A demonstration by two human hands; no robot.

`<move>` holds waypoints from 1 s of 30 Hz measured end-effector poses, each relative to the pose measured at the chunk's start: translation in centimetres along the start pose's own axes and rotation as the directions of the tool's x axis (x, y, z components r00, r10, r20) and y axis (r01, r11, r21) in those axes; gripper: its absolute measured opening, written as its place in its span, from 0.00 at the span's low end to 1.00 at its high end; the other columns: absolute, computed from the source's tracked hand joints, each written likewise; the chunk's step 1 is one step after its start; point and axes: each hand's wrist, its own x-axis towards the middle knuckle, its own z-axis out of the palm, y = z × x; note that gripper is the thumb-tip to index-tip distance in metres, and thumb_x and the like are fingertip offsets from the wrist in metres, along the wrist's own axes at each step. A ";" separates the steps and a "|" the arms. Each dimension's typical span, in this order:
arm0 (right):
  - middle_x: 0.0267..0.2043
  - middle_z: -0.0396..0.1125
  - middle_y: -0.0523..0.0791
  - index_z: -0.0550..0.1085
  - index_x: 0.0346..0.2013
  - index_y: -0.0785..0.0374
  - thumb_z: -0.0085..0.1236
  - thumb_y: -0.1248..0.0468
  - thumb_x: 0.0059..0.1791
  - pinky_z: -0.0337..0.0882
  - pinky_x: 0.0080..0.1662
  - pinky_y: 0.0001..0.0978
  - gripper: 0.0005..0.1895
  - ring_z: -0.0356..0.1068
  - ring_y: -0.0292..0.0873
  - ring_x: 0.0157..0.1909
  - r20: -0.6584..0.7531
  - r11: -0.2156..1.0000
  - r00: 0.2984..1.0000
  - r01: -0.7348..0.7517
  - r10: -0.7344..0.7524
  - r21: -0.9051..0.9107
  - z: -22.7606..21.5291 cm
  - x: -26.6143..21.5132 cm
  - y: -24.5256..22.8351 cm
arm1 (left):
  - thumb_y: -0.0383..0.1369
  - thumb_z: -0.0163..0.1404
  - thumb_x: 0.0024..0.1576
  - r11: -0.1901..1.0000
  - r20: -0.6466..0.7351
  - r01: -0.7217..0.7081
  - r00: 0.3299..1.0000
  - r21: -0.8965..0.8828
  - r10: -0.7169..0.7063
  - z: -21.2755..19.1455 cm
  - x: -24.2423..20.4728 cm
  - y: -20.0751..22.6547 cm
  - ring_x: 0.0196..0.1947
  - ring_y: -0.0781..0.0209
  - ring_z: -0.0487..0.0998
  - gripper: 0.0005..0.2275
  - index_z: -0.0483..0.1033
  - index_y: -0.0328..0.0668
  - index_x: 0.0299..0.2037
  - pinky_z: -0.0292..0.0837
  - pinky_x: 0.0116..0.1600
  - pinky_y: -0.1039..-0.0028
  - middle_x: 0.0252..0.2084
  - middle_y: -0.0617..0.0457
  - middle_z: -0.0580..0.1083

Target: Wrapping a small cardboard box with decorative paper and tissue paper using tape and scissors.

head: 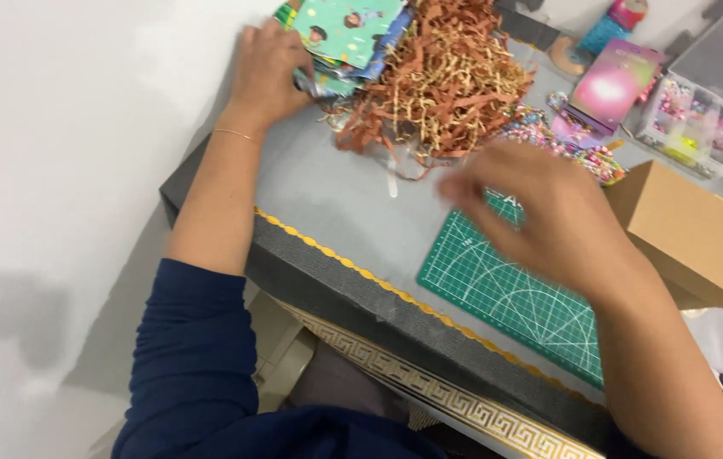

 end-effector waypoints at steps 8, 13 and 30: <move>0.46 0.72 0.47 0.80 0.42 0.58 0.50 0.69 0.54 0.61 0.50 0.54 0.10 0.65 0.56 0.50 -0.020 0.963 0.998 -0.066 0.063 -0.261 10.2 10.6 12.3 | 0.52 0.58 0.58 0.858 0.422 0.381 0.879 -0.343 -0.222 -5.5 0.7 2.2 0.25 0.58 0.76 0.29 0.64 0.49 0.64 0.69 0.28 0.67 0.30 0.57 0.77; 0.39 0.73 0.41 0.85 0.36 0.47 0.49 0.60 0.53 0.56 0.53 0.53 0.14 0.64 0.52 0.51 0.258 0.810 0.895 -0.166 0.363 -0.562 15.9 14.8 15.5 | 0.49 0.64 0.57 0.863 0.394 0.351 0.897 -0.362 -0.199 -3.3 0.0 1.5 0.30 0.63 0.84 0.45 0.39 0.75 0.76 0.72 0.28 0.66 0.43 0.60 0.83; 0.26 0.70 0.40 0.69 0.42 0.54 0.65 0.65 0.35 0.61 0.34 0.36 0.22 0.69 0.45 0.28 -0.262 0.579 0.957 -0.143 -0.126 -0.802 19.6 17.4 20.4 | 0.15 0.59 0.52 0.761 0.082 0.293 0.949 -0.579 -0.303 -4.7 0.7 0.9 0.39 0.58 0.81 0.33 0.56 0.57 0.60 0.76 0.33 0.77 0.50 0.45 0.68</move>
